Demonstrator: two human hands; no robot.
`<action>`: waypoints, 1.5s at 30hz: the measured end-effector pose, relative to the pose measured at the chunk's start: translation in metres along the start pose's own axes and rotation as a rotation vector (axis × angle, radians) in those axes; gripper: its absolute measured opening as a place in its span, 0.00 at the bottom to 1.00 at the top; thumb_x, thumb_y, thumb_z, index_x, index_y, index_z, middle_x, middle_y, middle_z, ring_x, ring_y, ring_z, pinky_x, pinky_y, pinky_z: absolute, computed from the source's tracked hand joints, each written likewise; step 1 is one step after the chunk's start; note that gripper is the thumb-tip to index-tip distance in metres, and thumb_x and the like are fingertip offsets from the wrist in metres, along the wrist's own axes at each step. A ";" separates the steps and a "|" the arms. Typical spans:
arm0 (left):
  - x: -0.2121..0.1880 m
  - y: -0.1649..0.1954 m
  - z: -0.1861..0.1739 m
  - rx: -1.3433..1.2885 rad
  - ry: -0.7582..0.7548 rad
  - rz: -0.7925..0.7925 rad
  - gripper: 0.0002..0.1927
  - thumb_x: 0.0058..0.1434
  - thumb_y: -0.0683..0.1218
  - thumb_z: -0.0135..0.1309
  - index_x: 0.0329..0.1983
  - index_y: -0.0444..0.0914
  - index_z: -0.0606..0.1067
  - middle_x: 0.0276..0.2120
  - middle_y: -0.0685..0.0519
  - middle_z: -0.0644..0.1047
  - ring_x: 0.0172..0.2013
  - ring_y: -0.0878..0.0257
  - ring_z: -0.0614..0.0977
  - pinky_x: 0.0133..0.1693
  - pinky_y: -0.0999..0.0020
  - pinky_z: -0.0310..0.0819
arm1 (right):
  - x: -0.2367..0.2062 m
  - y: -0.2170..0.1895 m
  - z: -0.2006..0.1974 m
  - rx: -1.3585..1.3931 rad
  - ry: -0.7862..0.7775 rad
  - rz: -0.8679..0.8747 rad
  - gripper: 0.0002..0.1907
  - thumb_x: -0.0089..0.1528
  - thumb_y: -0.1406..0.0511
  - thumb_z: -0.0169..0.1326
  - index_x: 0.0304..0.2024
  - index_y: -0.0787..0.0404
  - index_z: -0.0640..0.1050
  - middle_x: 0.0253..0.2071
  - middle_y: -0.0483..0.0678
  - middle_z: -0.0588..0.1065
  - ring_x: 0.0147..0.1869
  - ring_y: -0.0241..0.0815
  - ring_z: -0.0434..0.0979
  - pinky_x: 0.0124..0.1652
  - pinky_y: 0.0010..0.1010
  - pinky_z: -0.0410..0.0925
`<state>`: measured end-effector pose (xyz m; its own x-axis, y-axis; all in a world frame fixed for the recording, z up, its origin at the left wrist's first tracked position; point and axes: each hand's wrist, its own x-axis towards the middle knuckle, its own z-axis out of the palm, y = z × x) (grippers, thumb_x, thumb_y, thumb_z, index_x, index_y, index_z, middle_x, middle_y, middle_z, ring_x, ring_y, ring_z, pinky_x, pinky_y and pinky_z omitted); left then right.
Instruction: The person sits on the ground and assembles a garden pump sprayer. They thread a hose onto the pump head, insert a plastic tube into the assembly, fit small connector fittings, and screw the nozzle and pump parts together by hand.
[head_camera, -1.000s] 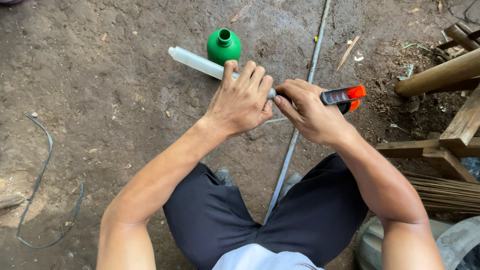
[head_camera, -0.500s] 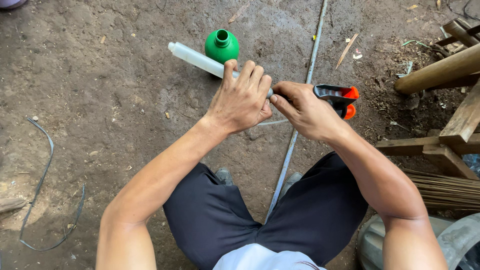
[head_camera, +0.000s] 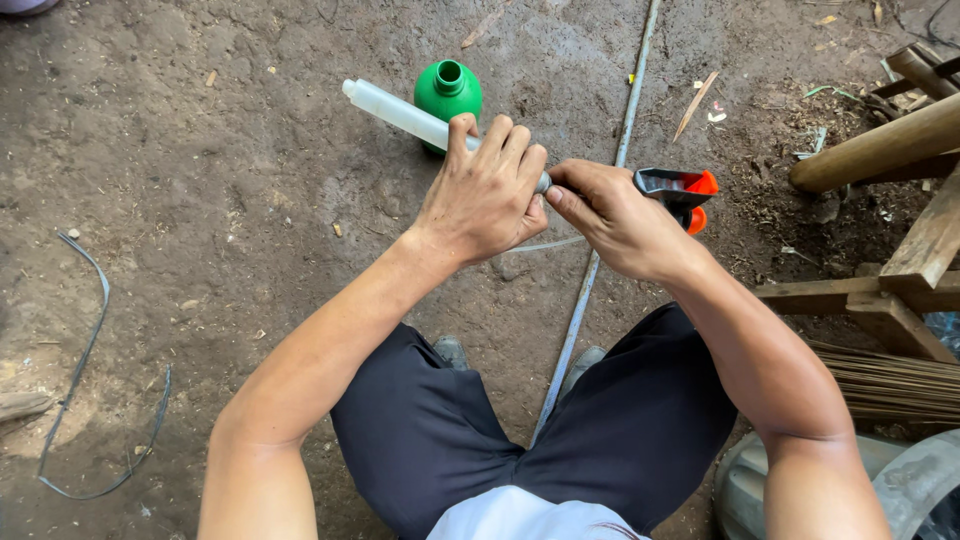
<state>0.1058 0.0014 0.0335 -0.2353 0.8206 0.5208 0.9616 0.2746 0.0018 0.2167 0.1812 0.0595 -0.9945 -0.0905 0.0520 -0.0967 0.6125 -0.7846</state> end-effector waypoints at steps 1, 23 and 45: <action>0.000 0.001 0.000 -0.001 -0.001 0.001 0.15 0.58 0.54 0.51 0.37 0.39 0.69 0.37 0.48 0.68 0.46 0.52 0.70 0.50 0.48 0.58 | 0.000 0.000 0.000 0.003 0.003 0.003 0.15 0.72 0.62 0.48 0.50 0.69 0.75 0.36 0.58 0.74 0.38 0.53 0.74 0.40 0.41 0.67; -0.001 0.003 0.014 0.147 -0.028 0.028 0.15 0.56 0.56 0.51 0.35 0.40 0.69 0.35 0.49 0.68 0.45 0.54 0.71 0.53 0.49 0.58 | 0.002 0.007 0.004 0.137 -0.028 0.189 0.14 0.70 0.62 0.49 0.46 0.69 0.76 0.28 0.48 0.69 0.33 0.33 0.63 0.34 0.35 0.64; 0.001 0.001 0.020 0.099 -0.005 0.020 0.14 0.55 0.54 0.51 0.35 0.40 0.69 0.35 0.49 0.68 0.46 0.54 0.71 0.53 0.49 0.57 | 0.006 0.032 0.009 0.299 -0.082 0.241 0.15 0.71 0.62 0.47 0.50 0.68 0.77 0.35 0.42 0.74 0.39 0.27 0.67 0.39 0.27 0.67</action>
<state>0.1034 0.0129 0.0167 -0.2170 0.8288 0.5158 0.9476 0.3058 -0.0928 0.2083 0.1939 0.0292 -0.9797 -0.0419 -0.1958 0.1670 0.3690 -0.9143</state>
